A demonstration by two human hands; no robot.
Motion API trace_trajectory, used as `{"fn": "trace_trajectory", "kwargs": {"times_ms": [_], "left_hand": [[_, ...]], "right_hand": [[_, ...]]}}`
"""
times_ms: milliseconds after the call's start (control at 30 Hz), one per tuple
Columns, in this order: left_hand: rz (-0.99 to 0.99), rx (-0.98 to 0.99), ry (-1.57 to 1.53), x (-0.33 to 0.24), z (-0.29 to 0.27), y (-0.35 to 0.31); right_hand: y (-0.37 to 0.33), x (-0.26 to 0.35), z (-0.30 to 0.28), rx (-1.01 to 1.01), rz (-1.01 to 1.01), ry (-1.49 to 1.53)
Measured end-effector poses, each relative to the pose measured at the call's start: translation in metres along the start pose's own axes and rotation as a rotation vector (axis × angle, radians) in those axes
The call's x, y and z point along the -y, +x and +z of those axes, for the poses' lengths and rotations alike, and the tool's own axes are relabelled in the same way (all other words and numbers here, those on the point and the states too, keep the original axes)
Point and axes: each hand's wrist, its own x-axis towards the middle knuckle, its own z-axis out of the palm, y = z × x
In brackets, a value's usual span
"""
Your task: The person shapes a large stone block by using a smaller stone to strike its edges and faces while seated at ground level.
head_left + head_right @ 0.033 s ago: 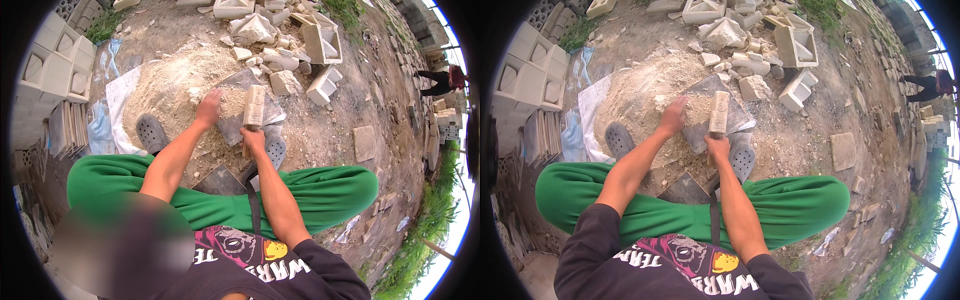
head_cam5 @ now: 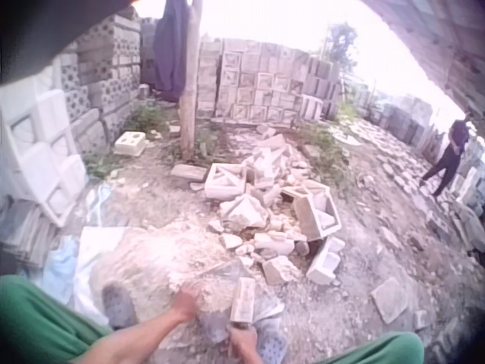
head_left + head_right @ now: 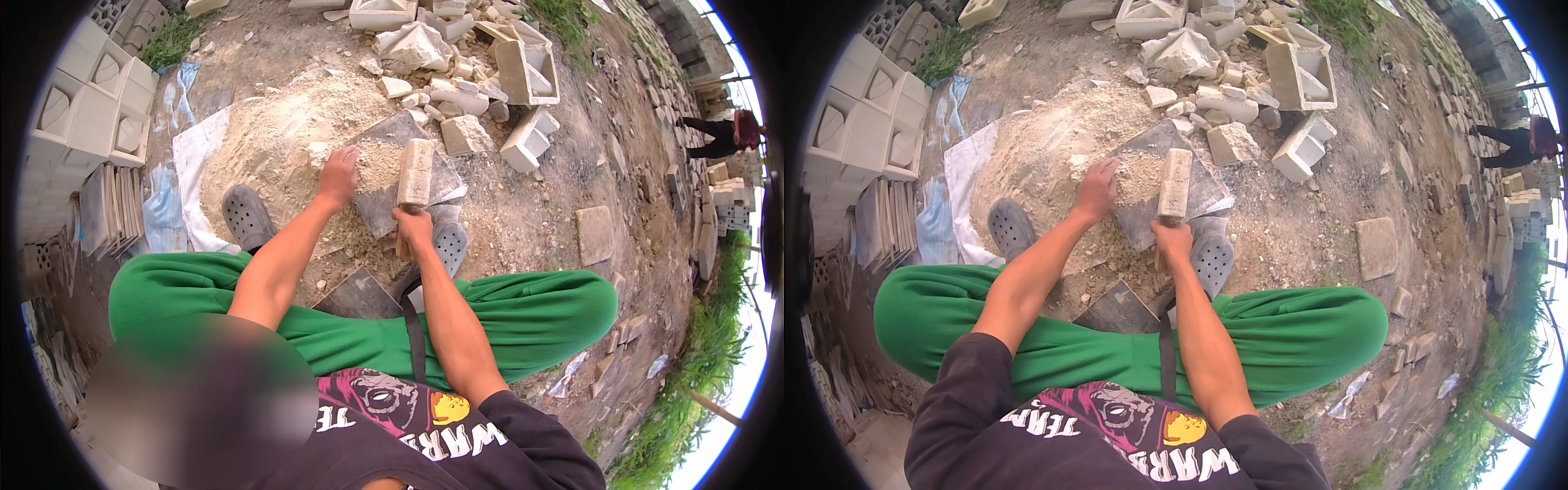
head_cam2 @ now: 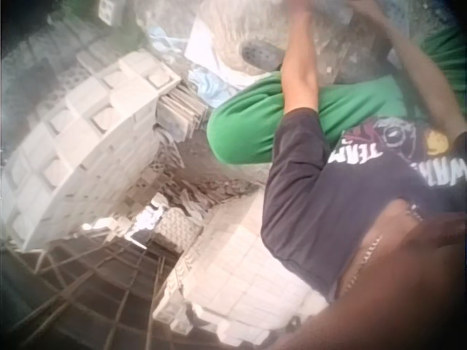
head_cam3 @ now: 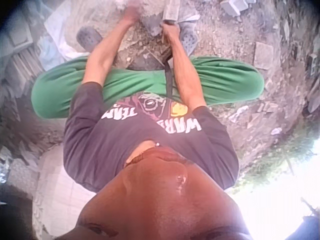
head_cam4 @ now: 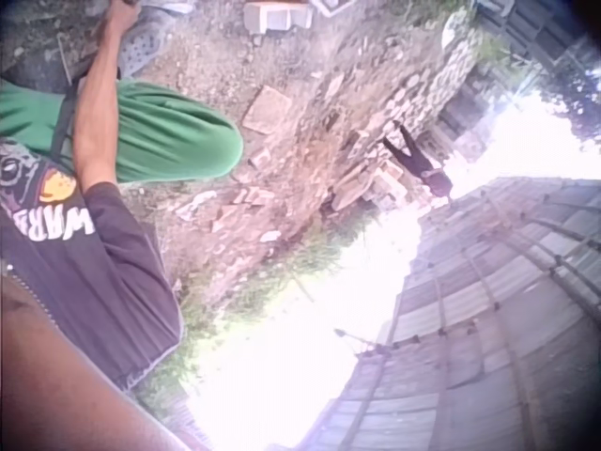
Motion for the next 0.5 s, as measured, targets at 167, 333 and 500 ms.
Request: {"fn": "trace_trajectory", "kwargs": {"times_ms": [167,333,500], "left_hand": [[-0.207,0.036,-0.019,-0.001,-0.012,-0.003],[-0.274,0.152,0.010,0.002,0.001,0.002],[-0.317,0.129,-0.142,0.002,0.014,0.006]], "right_hand": [[-0.001,0.001,0.003,0.003,-0.024,-0.019],[0.001,0.003,0.002,0.005,-0.034,-0.024],[-0.004,0.008,0.000,0.028,-0.050,-0.038]]}}
